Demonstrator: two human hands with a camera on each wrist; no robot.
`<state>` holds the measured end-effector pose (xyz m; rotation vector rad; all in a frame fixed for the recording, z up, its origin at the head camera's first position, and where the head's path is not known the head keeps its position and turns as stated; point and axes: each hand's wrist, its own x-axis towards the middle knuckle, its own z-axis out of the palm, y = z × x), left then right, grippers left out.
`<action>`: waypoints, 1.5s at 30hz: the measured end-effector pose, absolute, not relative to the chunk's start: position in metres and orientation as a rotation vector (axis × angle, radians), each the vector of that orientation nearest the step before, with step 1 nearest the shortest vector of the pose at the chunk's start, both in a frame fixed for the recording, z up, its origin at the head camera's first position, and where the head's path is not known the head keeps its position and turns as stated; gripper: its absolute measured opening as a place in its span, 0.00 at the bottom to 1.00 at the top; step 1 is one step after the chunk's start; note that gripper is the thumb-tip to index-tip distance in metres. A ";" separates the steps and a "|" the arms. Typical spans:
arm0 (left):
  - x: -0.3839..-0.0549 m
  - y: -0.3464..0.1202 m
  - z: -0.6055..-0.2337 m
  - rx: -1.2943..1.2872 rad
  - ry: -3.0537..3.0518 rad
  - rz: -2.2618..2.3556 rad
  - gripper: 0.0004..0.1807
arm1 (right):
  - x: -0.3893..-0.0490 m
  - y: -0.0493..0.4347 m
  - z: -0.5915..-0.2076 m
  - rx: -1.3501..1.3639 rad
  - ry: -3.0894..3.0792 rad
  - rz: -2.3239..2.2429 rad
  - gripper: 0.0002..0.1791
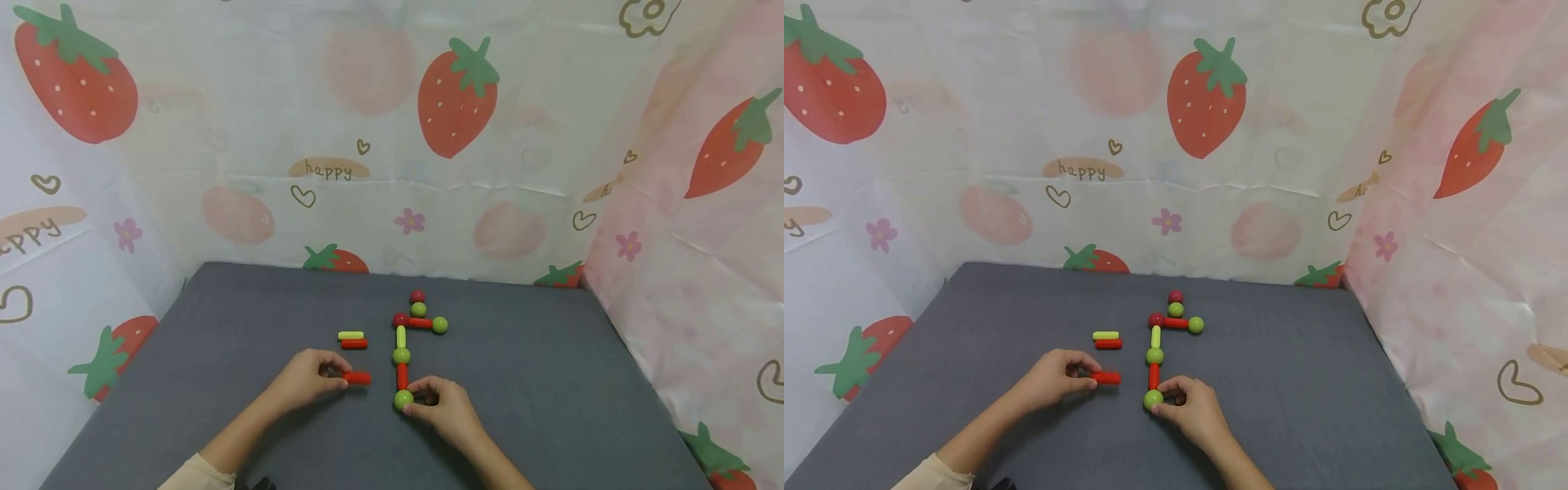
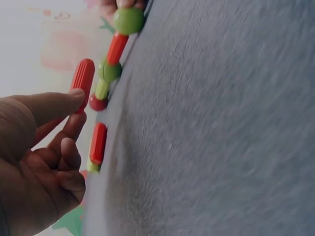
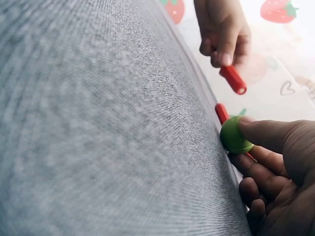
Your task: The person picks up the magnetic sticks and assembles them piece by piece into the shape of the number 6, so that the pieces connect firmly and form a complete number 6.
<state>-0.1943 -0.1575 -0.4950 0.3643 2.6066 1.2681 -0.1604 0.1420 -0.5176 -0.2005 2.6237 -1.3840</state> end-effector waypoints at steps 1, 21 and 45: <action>-0.192 -0.157 -0.494 0.381 2.588 1.270 0.08 | -0.160 0.142 -0.518 -0.202 2.625 -1.383 0.17; -0.156 -0.124 -0.510 0.539 2.410 1.288 0.07 | -0.160 0.141 -0.520 -0.185 2.585 -1.402 0.18; -0.155 -0.085 -0.513 0.656 2.493 1.203 0.08 | -0.163 0.144 -0.519 -0.194 2.562 -1.428 0.19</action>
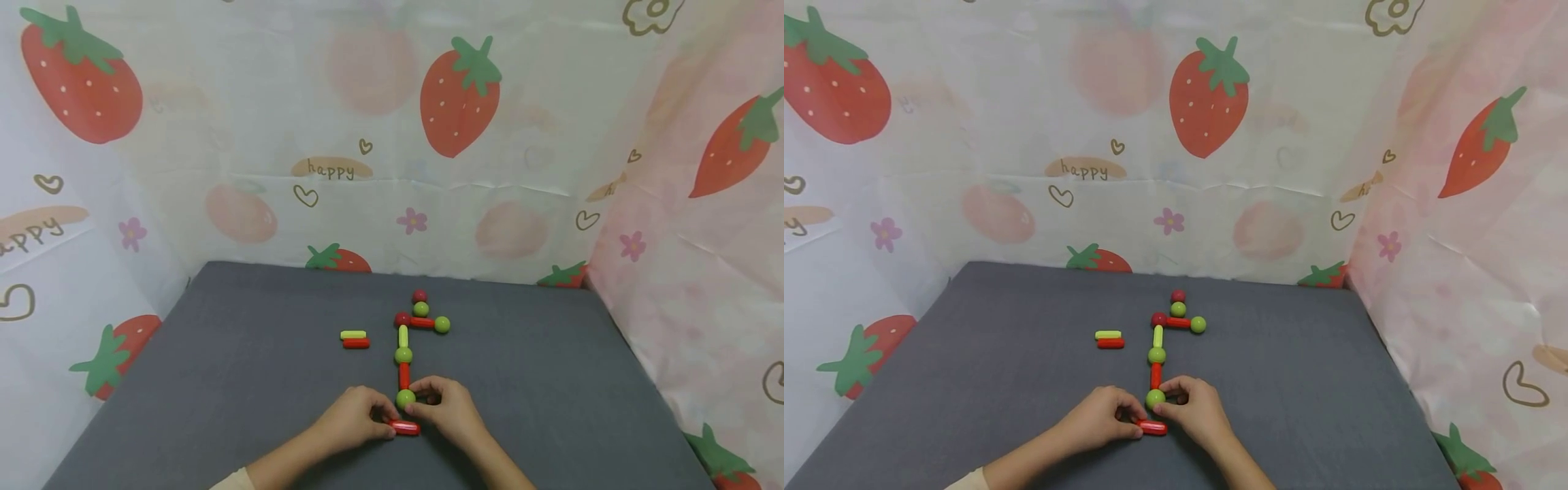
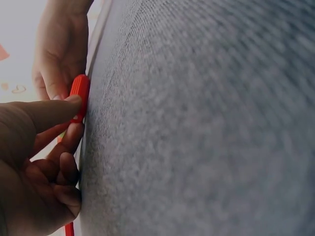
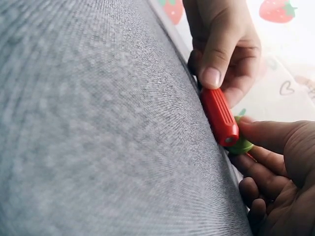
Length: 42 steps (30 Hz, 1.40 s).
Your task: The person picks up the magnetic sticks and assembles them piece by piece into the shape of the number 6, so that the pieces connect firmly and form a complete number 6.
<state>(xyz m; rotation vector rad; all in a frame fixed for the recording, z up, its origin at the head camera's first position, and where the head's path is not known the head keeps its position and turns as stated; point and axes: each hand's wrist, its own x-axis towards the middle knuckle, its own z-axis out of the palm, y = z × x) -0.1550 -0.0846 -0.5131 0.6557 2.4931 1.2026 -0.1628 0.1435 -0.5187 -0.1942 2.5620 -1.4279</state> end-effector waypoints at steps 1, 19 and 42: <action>-0.155 -0.084 -0.513 0.653 2.492 1.204 0.08 | -0.163 0.144 -0.519 -0.191 2.563 -1.426 0.19; -0.153 -0.082 -0.512 0.592 2.514 1.220 0.08 | -0.162 0.144 -0.518 -0.191 2.580 -1.404 0.19; -0.171 -0.072 -0.510 0.481 2.601 1.285 0.16 | -0.161 0.144 -0.516 -0.213 2.571 -1.387 0.18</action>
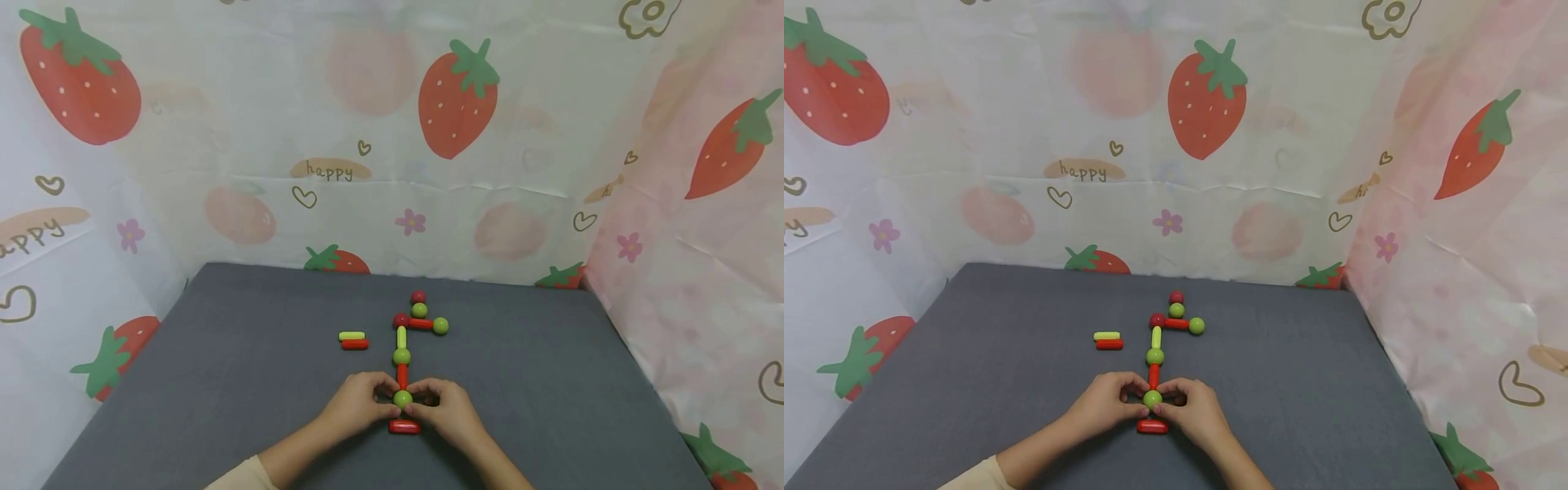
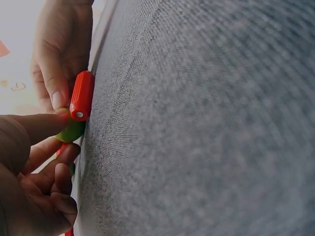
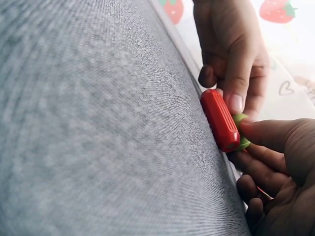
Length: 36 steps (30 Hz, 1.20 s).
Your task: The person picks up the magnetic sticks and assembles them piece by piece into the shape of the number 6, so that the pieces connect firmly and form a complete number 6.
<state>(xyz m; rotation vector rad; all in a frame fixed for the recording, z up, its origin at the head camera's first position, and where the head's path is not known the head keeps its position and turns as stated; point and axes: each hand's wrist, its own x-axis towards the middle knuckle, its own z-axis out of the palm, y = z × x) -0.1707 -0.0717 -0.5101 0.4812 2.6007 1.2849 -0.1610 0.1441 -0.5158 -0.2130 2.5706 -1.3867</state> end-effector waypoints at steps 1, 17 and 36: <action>-0.171 -0.071 -0.510 0.478 2.604 1.281 0.16 | -0.161 0.144 -0.516 -0.220 2.571 -1.389 0.18; -0.171 -0.068 -0.509 0.435 2.619 1.261 0.15 | -0.164 0.150 -0.507 -0.292 2.538 -1.387 0.18; -0.173 -0.070 -0.511 0.446 2.589 1.294 0.14 | -0.159 0.167 -0.502 -0.612 2.495 -1.128 0.14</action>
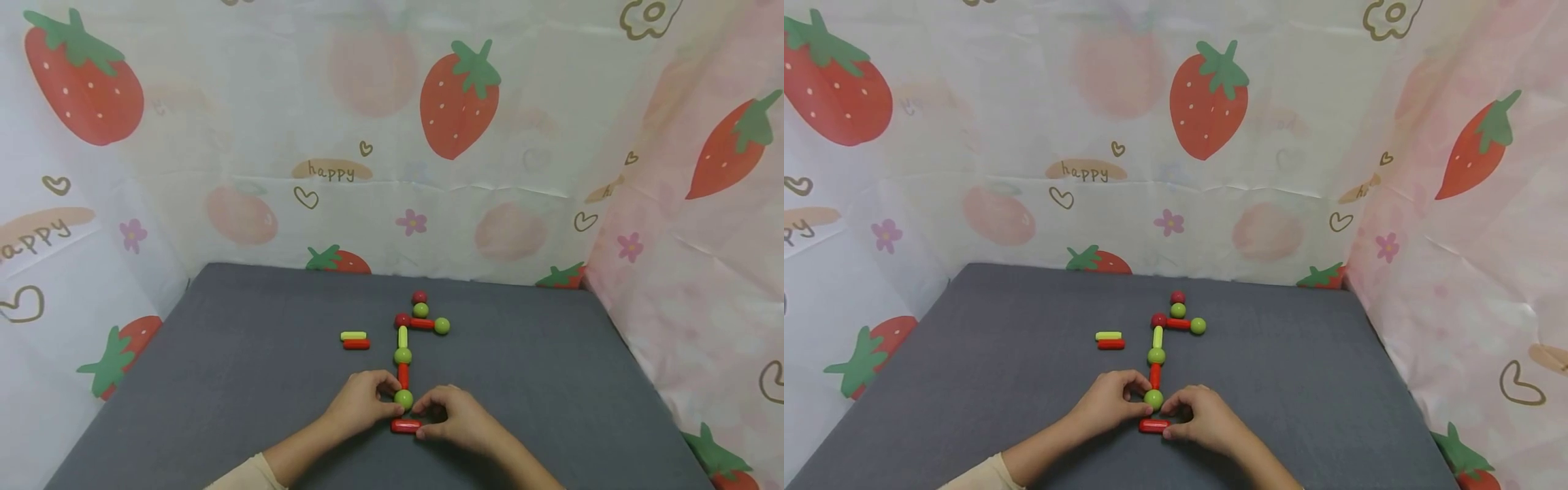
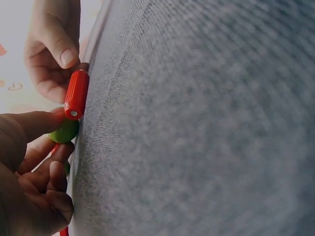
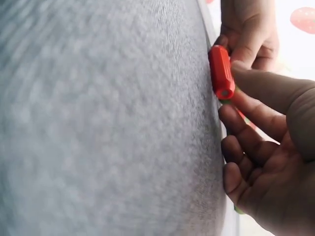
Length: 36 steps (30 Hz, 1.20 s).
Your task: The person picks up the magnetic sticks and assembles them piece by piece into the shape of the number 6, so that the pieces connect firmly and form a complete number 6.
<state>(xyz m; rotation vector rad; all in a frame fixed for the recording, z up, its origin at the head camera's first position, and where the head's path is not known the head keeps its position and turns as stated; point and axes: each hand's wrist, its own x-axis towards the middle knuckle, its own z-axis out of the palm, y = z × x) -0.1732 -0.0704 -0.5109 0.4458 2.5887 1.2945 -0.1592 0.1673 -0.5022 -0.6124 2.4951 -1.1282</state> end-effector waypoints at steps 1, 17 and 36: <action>-0.173 -0.071 -0.511 0.448 2.585 1.299 0.14 | -0.159 0.167 -0.502 -0.615 2.499 -1.121 0.15; -0.173 -0.073 -0.516 0.440 2.557 1.337 0.15 | -0.159 0.163 -0.508 -0.661 2.576 -1.059 0.11; -0.174 -0.073 -0.515 0.448 2.555 1.342 0.14 | -0.164 0.179 -0.490 -0.783 2.519 -1.031 0.09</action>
